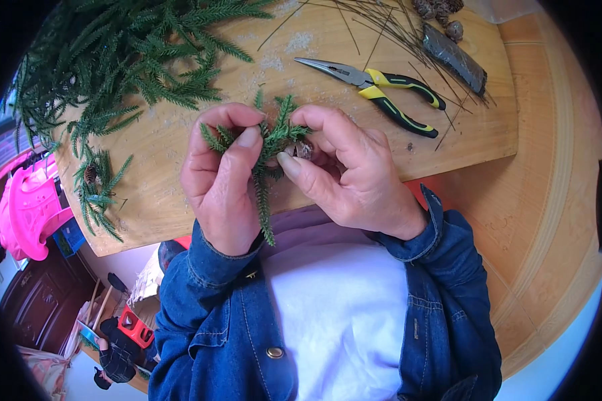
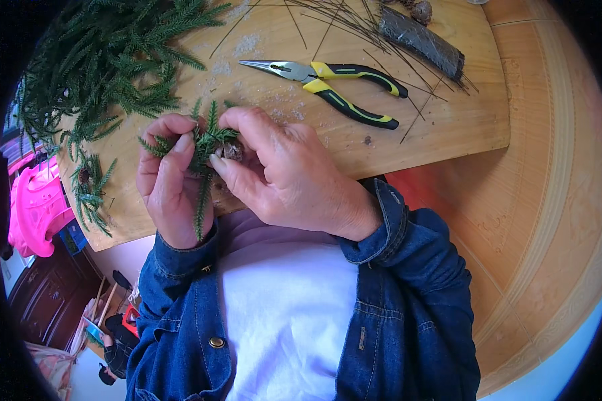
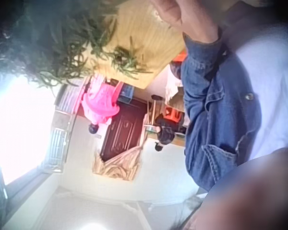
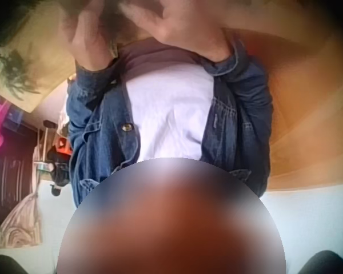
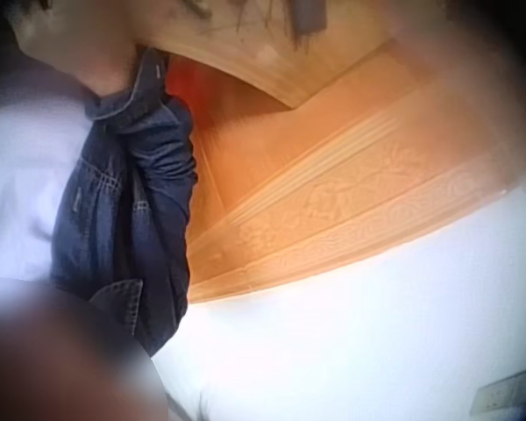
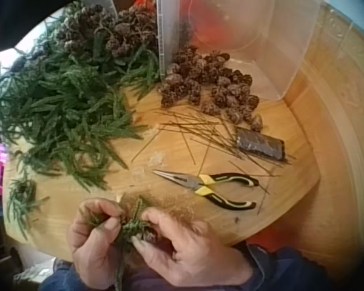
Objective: Assembling small pine cones and evergreen branches using wire and pliers.
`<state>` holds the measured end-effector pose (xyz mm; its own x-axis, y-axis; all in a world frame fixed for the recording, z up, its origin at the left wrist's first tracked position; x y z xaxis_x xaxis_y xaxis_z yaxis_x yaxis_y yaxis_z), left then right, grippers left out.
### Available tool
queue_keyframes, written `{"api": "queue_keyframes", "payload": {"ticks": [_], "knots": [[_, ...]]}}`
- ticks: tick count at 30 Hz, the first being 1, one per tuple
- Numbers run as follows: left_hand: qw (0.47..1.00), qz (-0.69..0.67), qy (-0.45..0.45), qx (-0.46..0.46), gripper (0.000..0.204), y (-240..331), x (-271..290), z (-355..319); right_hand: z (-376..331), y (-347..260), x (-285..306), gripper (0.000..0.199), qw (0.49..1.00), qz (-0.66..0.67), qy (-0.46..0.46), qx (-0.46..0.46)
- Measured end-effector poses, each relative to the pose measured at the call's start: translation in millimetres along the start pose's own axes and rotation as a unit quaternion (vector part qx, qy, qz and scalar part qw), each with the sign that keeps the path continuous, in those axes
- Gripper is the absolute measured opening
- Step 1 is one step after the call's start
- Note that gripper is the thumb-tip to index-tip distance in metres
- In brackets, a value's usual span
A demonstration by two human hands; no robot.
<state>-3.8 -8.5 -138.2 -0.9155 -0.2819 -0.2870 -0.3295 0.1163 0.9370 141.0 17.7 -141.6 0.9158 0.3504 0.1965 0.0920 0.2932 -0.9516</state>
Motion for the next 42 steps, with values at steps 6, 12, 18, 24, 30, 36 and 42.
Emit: {"api": "queue_keyframes", "payload": {"ticks": [6,12,18,24,30,36,42], "knots": [[0.996,0.069,-0.043,-0.049,0.015,13,-1,-7,1,-6,-3,0.036,1.0,-0.006,-0.017,0.007],[0.949,0.229,-0.14,-0.164,0.015,30,-2,-5,2,-12,-2,0.036,1.0,-0.007,-0.014,0.02],[0.961,0.233,-0.127,-0.078,0.015,39,-4,-7,3,-19,0,0.037,0.999,-0.026,-0.025,0.019],[0.989,0.125,-0.085,0.005,0.014,40,-6,-8,5,-23,-1,0.038,1.0,-0.013,-0.013,0.024],[0.968,0.177,-0.133,-0.117,0.015,39,-7,-5,5,-26,2,0.038,1.0,-0.01,-0.008,0.01],[0.96,0.212,-0.163,-0.085,0.016,43,-12,-9,5,-29,7,0.039,0.999,-0.024,-0.016,0.017],[0.991,0.097,-0.084,-0.047,0.02,44,-17,-13,5,-31,6,0.039,1.0,-0.016,-0.016,0.016]]}}
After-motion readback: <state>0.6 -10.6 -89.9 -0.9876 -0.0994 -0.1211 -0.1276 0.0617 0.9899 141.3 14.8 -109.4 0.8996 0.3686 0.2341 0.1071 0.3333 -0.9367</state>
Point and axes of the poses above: each hand's wrist, its own z-axis towards the middle knuckle, its own x-axis out of the back of the hand, y = z × x, the point moved 3 cm from there along z, towards the middle knuckle
